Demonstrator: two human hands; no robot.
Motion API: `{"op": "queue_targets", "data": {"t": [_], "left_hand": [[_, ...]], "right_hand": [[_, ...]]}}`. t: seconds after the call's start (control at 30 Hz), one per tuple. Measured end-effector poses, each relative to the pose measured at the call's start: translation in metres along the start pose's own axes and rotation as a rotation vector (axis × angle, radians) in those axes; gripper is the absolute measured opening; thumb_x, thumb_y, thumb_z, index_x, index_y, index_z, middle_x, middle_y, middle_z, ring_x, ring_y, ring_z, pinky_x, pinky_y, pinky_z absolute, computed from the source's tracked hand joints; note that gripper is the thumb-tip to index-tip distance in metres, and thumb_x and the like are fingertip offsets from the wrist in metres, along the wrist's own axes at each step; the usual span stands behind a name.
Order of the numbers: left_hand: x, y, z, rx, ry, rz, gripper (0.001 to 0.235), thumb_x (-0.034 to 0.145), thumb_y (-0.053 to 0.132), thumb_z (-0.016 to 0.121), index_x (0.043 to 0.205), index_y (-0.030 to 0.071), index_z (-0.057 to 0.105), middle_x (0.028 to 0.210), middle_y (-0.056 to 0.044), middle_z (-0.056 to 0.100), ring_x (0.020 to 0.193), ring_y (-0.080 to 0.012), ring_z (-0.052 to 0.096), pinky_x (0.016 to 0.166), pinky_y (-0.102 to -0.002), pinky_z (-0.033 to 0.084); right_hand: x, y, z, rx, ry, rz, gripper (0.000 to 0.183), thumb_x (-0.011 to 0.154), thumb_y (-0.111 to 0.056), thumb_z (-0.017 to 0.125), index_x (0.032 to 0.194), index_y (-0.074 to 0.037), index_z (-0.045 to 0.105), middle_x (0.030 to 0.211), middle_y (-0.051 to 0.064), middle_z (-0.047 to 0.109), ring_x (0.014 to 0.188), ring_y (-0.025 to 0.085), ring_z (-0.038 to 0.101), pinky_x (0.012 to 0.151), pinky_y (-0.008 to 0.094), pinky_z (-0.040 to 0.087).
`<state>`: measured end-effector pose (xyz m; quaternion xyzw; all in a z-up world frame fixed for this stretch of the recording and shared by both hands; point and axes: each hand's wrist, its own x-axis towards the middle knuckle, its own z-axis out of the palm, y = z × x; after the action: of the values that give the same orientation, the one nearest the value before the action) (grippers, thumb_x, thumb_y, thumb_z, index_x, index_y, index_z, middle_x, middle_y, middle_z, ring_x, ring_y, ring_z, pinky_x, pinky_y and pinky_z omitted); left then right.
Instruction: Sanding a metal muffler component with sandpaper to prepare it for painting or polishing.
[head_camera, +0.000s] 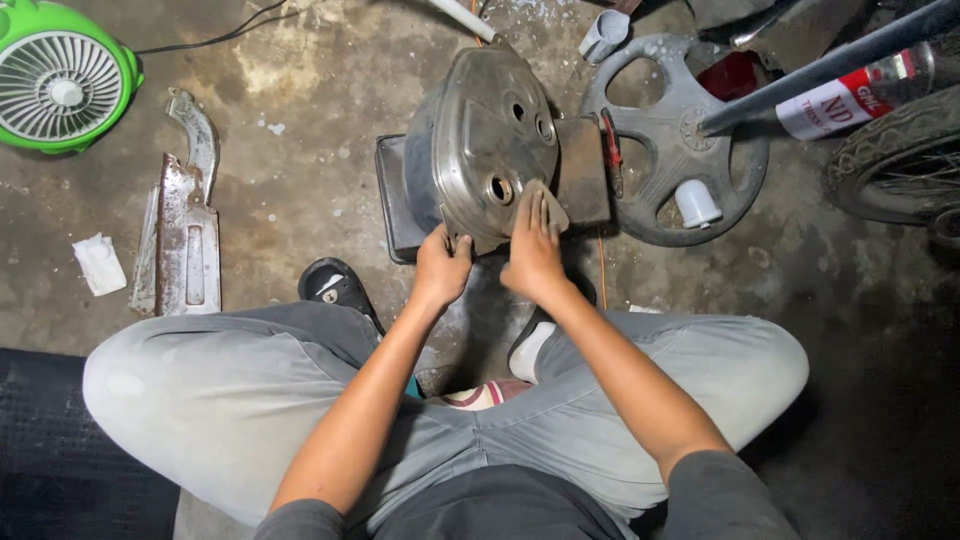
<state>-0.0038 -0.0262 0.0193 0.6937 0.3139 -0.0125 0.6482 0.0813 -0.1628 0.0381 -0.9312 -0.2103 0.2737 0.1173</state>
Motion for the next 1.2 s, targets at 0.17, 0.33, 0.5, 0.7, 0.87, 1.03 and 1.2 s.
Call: {"op": "queue_targets", "data": {"t": [0.17,0.33,0.5,0.7,0.87,1.03,1.2], "left_hand": [[0.002,0.012,-0.001,-0.021,-0.012,-0.005,0.016,0.1,0.012,0.056,0.092,0.0,0.064,0.062,-0.006,0.054,0.059,-0.0184,0.057,0.053,-0.032,0.047],[0.002,0.013,0.0,0.042,-0.037,0.006,0.02,0.1,0.015,0.056,0.098,-0.003,0.064,0.075,-0.017,0.064,0.077,-0.0278,0.067,0.063,-0.04,0.052],[0.009,0.004,0.0,0.146,-0.067,0.012,0.026,0.1,0.018,0.056,0.103,-0.007,0.062,0.089,-0.027,0.068,0.092,-0.0396,0.07,0.074,-0.048,0.055],[0.002,0.014,-0.005,0.175,-0.094,0.017,0.029,0.1,0.018,0.057,0.103,-0.01,0.062,0.091,-0.03,0.067,0.095,-0.0446,0.069,0.076,-0.051,0.054],[0.012,-0.009,-0.002,0.133,-0.08,0.009,0.025,0.097,0.022,0.062,0.098,-0.003,0.065,0.082,-0.02,0.068,0.088,-0.0341,0.07,0.073,-0.045,0.055],[0.021,-0.008,-0.009,-0.058,-0.089,-0.007,0.034,0.1,0.028,0.059,0.094,-0.004,0.07,0.082,-0.017,0.069,0.086,-0.027,0.068,0.076,-0.045,0.054],[0.016,0.01,-0.012,-0.055,0.018,0.006,0.054,0.099,0.042,0.067,0.059,0.007,0.061,0.049,-0.007,0.053,0.053,-0.0155,0.052,0.054,-0.03,0.043]], "right_hand": [[-0.014,-0.011,0.0,-0.001,-0.011,-0.049,0.118,0.068,0.001,0.079,0.158,0.013,0.004,0.164,0.04,0.006,0.154,0.052,0.007,0.122,0.065,0.015],[-0.009,-0.008,0.001,-0.047,0.018,-0.018,0.119,0.066,-0.006,0.084,0.157,0.015,0.01,0.162,0.041,0.01,0.154,0.053,0.01,0.121,0.066,0.018],[0.008,0.018,0.011,-0.033,0.03,-0.064,0.116,0.07,-0.007,0.08,0.159,0.011,0.009,0.166,0.036,0.009,0.155,0.05,0.009,0.12,0.068,0.018],[-0.031,-0.019,0.008,-0.035,0.031,-0.099,0.118,0.069,-0.007,0.083,0.158,0.012,0.008,0.165,0.037,0.011,0.154,0.05,0.012,0.12,0.065,0.021],[-0.007,0.002,0.007,-0.015,0.06,-0.066,0.113,0.071,-0.006,0.077,0.159,0.011,0.009,0.165,0.037,0.01,0.155,0.049,0.011,0.12,0.068,0.02],[-0.011,0.003,0.01,0.007,0.01,-0.103,0.116,0.07,-0.009,0.082,0.159,0.011,0.009,0.165,0.037,0.012,0.154,0.05,0.013,0.119,0.068,0.019],[-0.026,-0.021,0.012,-0.057,0.041,-0.053,0.121,0.07,-0.014,0.085,0.158,0.012,0.008,0.164,0.037,0.014,0.154,0.049,0.016,0.121,0.063,0.023]]}}
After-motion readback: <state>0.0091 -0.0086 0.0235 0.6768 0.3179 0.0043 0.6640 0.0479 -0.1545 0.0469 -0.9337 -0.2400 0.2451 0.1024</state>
